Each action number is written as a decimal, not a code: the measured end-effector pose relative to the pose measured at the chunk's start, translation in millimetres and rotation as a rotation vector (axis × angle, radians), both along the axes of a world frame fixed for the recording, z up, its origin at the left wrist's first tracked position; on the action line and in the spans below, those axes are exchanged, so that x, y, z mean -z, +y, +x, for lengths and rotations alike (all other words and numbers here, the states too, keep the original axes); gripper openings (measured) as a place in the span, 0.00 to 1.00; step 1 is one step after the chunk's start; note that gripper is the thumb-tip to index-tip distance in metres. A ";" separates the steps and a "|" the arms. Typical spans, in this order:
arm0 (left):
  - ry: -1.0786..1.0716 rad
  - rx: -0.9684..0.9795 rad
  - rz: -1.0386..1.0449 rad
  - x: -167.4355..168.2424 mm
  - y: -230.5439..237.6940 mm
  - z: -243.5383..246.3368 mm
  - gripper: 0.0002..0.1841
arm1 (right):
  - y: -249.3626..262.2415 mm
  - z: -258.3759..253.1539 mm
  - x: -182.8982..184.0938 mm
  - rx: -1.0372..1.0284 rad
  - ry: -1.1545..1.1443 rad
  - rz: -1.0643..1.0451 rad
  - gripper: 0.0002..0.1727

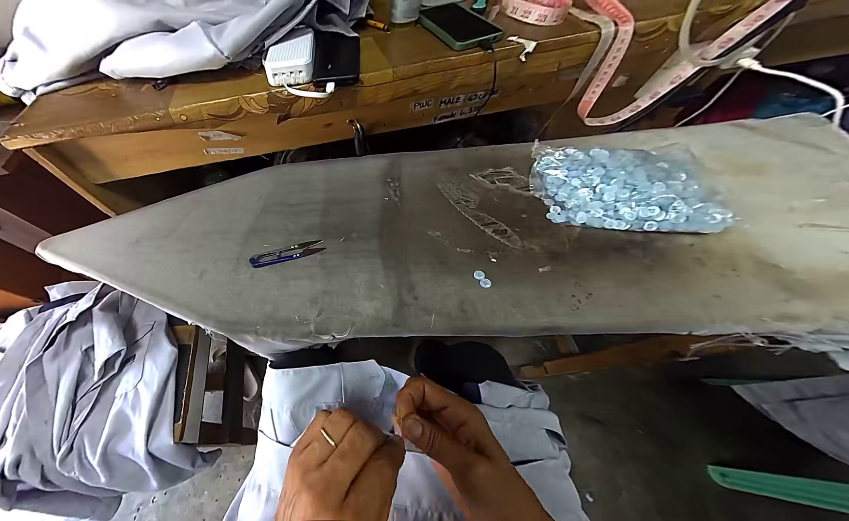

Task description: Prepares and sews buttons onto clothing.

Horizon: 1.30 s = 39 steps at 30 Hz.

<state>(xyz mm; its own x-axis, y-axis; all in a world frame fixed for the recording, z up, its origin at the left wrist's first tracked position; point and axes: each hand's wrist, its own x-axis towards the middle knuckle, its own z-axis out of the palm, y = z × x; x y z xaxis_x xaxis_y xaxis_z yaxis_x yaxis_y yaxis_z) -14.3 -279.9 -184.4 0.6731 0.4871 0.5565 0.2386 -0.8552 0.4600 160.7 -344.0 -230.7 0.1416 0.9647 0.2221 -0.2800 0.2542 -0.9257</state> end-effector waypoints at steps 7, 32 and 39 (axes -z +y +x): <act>-0.103 -0.069 -0.006 20.6 2.7 1.8 0.04 | 3.8 -8.5 0.4 -0.043 0.154 0.019 0.09; -0.592 0.264 -0.686 -51.9 75.3 -67.6 0.07 | -11.2 12.6 6.8 0.261 -0.822 0.230 0.13; -0.525 0.017 -0.397 -69.9 94.2 -129.7 0.05 | -22.3 32.5 -2.3 0.210 -0.863 0.202 0.11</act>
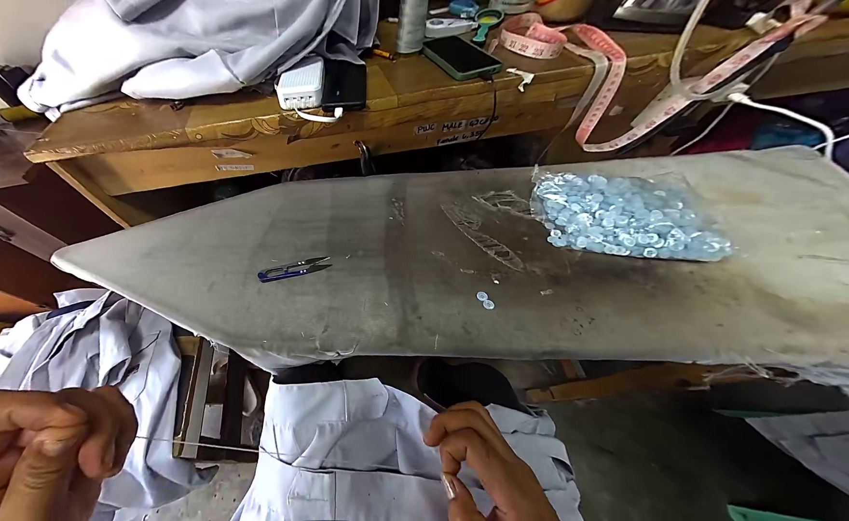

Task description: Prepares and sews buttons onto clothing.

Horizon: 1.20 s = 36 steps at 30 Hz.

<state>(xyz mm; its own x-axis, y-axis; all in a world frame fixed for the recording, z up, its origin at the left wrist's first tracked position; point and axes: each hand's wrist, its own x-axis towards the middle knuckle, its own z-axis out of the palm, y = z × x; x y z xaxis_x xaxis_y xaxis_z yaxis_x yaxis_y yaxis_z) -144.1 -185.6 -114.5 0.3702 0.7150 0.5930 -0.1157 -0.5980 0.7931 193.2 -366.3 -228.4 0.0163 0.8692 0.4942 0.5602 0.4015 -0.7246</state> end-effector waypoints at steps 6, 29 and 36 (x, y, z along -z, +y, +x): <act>0.124 -0.041 -0.022 11.6 -13.2 12.6 0.07 | -0.3 8.0 7.7 0.059 -0.113 -0.132 0.08; 0.120 0.447 -0.533 90.5 -82.3 117.9 0.05 | 14.9 -18.8 -27.9 -0.278 0.875 -0.066 0.08; 0.151 0.172 -0.342 81.7 -65.3 99.9 0.06 | 4.8 14.1 -54.7 -0.249 1.000 0.077 0.08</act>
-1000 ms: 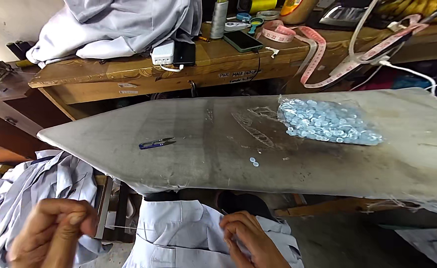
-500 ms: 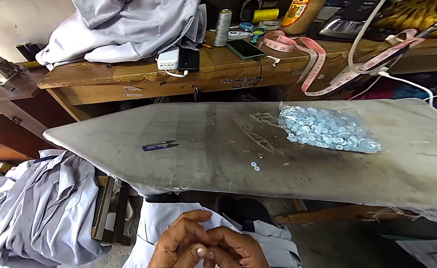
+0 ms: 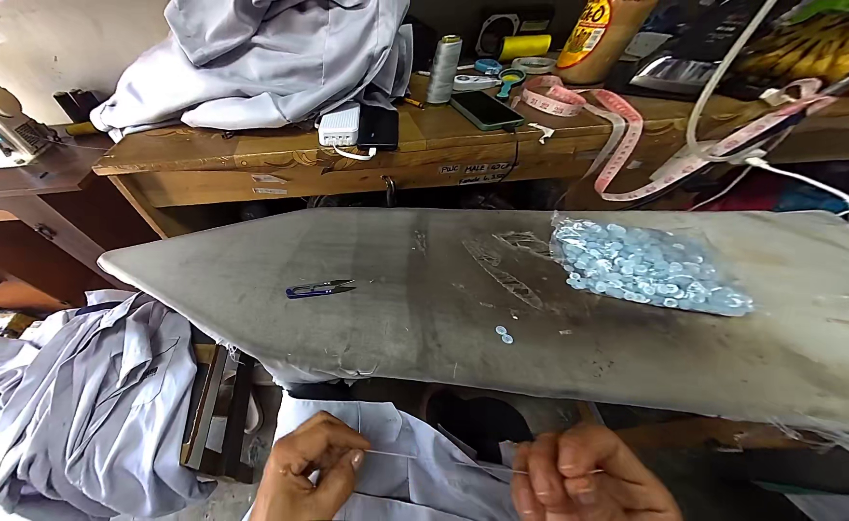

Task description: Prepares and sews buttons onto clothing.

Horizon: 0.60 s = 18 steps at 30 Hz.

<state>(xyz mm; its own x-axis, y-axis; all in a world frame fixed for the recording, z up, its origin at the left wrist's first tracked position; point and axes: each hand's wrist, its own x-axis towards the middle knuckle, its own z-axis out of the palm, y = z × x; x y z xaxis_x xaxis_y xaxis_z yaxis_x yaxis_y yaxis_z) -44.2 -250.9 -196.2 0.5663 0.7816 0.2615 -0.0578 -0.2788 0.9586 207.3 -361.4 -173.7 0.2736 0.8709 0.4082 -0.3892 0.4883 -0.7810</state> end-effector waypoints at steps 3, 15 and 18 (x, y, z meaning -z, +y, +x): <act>-0.001 -0.122 0.092 2.0 5.5 -3.0 0.05 | -5.5 6.8 -4.8 0.022 -0.013 0.030 0.08; 0.021 -0.341 0.275 7.5 21.9 -20.1 0.04 | -27.8 36.8 -24.7 0.214 0.004 0.101 0.07; 0.023 -0.324 0.278 8.1 20.9 -19.4 0.04 | -35.2 50.9 -21.9 0.268 0.024 0.116 0.07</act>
<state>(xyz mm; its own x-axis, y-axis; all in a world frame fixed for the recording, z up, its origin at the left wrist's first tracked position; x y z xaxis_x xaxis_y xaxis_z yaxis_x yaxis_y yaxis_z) -63.6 -230.1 -204.3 0.3108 0.8219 0.4774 0.0954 -0.5267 0.8447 258.1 -396.6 -151.7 0.4981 0.7142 0.4918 -0.2520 0.6619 -0.7060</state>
